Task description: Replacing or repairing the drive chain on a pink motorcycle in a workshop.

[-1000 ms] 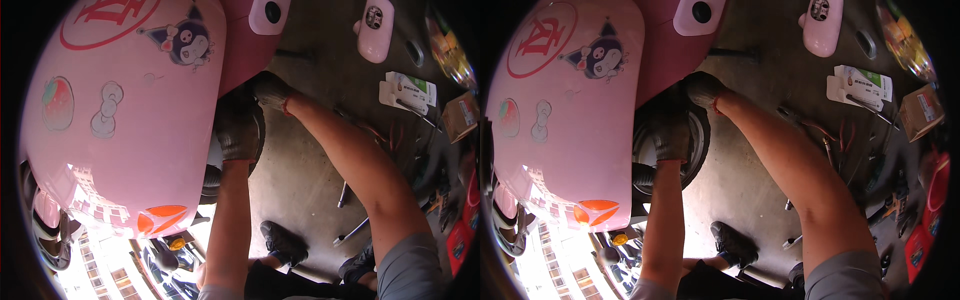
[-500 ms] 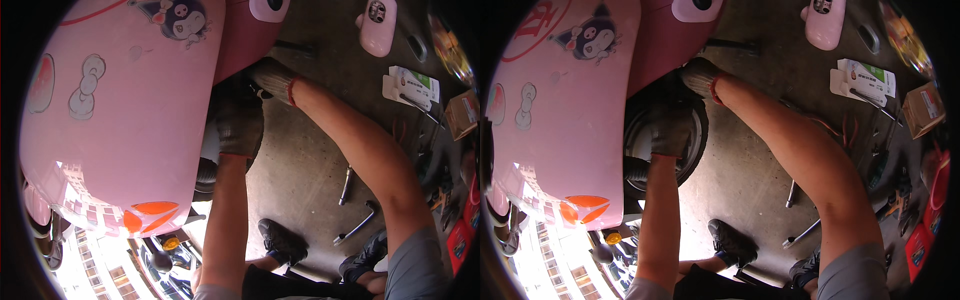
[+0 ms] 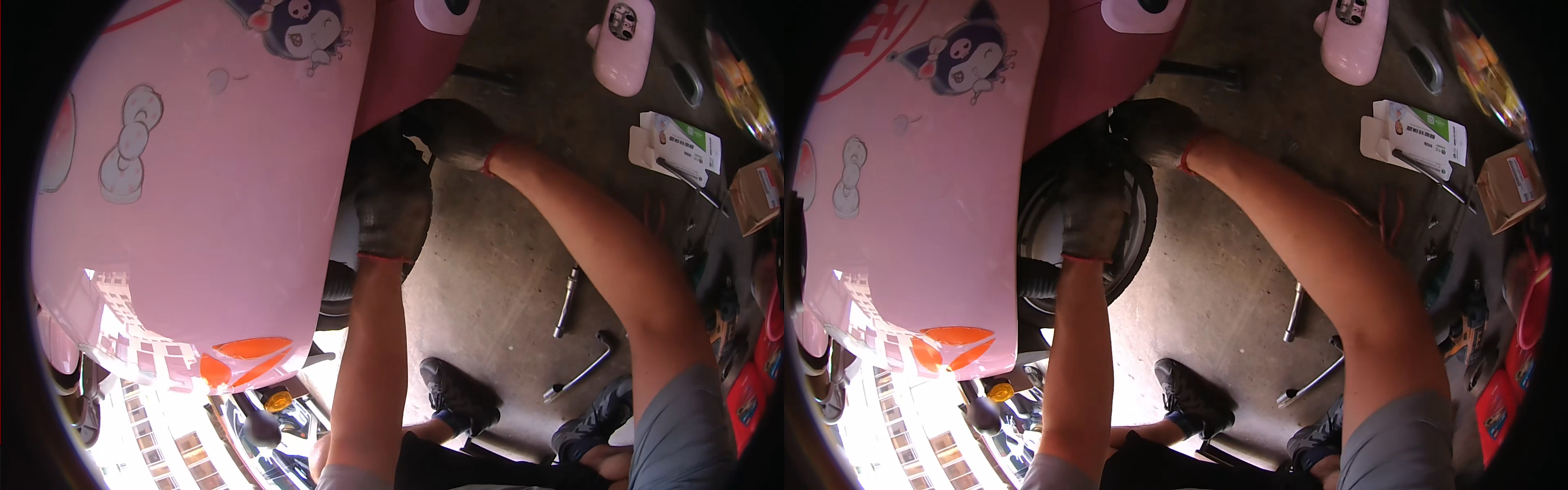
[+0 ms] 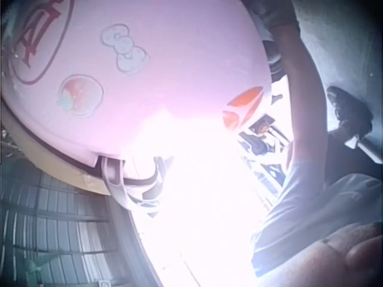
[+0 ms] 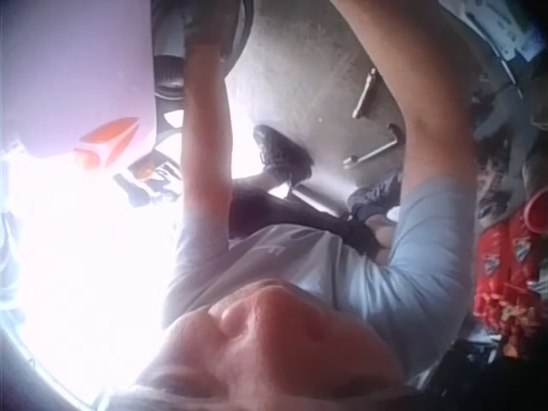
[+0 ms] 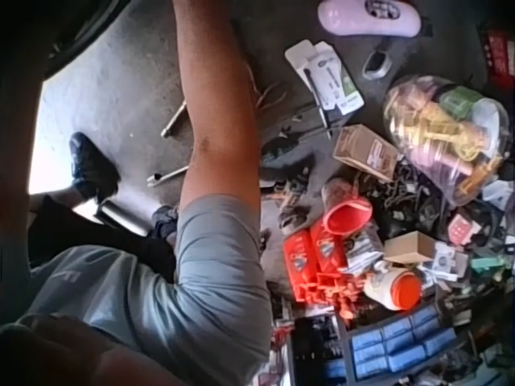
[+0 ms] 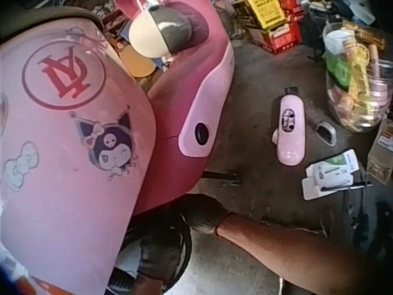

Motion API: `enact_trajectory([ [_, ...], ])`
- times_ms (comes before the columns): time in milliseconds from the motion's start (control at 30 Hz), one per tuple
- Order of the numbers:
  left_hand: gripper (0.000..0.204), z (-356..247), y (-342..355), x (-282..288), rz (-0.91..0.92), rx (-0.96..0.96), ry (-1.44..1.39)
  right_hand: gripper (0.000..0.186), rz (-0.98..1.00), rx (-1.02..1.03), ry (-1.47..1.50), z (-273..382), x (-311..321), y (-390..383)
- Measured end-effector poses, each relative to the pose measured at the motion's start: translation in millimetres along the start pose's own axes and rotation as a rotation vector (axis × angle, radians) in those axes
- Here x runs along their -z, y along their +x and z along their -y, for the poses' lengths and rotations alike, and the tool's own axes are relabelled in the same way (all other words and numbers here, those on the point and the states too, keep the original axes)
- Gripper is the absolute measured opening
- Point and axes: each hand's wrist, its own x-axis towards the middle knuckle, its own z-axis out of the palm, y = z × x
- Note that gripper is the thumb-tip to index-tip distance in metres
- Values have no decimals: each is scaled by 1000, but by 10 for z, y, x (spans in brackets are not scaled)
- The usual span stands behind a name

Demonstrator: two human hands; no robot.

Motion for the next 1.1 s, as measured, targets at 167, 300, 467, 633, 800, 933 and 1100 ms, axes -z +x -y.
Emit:
enact_trajectory([
  [167,16,28,12,26,131,-38,156,20,-56,-317,502,84,-63,169],
  [300,16,38,30,-27,67,-24,89,23,-22,-442,707,104,-105,298],
  [467,20,74,61,-78,4,11,-69,33,-197,-47,-74,-137,-272,265],
  [633,18,5,134,-21,-27,-87,277,37,62,-171,-34,-84,-116,252],
  [800,18,60,68,-29,-54,-96,186,37,72,-258,158,-8,-117,271],
  [933,13,60,73,-12,-80,-119,202,38,81,-267,195,1,-119,242],
  [1100,12,28,108,60,-72,-91,177,38,102,-346,321,-72,-118,298],
])
